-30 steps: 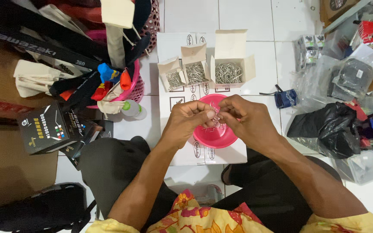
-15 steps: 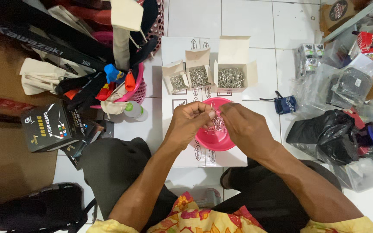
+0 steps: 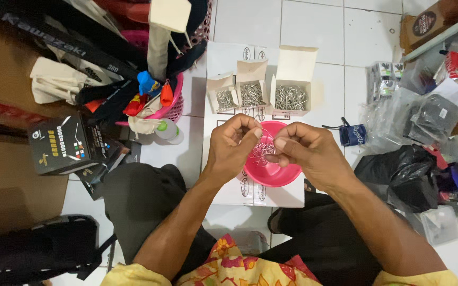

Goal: The person sits on the floor and assembles keychains by attaching small metal rings to larger split rings using their hands. They pick rings from a pink bowl and place the assembled keychains into small cardboard boxes.

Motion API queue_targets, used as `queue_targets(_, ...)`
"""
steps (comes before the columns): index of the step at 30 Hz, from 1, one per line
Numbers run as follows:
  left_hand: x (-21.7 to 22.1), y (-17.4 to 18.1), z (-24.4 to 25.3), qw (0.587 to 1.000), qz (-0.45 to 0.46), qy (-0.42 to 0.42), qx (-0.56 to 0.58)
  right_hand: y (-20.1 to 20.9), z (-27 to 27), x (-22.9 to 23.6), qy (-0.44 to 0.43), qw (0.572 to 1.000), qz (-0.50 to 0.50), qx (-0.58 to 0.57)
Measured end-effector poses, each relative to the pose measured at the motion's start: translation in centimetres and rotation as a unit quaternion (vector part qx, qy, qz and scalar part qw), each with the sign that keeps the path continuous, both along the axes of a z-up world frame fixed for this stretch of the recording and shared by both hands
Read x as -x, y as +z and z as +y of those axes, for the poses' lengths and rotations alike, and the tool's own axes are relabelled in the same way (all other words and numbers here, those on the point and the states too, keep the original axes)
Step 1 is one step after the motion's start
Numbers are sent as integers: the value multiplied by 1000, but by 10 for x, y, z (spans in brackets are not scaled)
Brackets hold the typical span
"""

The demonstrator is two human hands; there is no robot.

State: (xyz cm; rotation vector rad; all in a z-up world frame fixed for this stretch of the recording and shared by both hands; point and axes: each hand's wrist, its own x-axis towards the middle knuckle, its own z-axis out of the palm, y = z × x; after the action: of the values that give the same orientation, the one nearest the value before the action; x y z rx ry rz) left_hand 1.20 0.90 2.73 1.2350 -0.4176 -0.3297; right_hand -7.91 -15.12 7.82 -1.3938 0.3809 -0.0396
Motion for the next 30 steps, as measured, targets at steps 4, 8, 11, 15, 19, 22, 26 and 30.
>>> queue_targets(4, -6, 8, 6, 1000, -5, 20, 0, 8, 12, -5, 10, 999, 8, -43)
queue_targets(8, -30, 36, 34, 990, 23, 127, 55, -4, 6, -19, 25, 986, -20, 166)
queue_targets(11, -47, 48, 66, 969, 19, 222, 108, -32, 4, -33, 55, 920, -82, 380)
queue_targets(15, -52, 60, 91, 947, 7, 282, 151, -108, -9, -70, 81, 830, -151, 531)
queue_targets(19, -50, 62, 91, 942, 27, 279, 185, -173, -4, -124, 43, 742, -187, 643)
queue_targets(22, -50, 63, 95, 942, 39, 267, 202, -209, 5, -150, -3, 683, -147, 716)
queue_targets(26, -49, 62, 102, 944, 56, 249, 210, -217, 13, -173, -14, 673, -7, 739)
queue_targets(30, -48, 72, 112, 947, 55, 245, 202, -241, 7, -189, -55, 628, 16, 776)
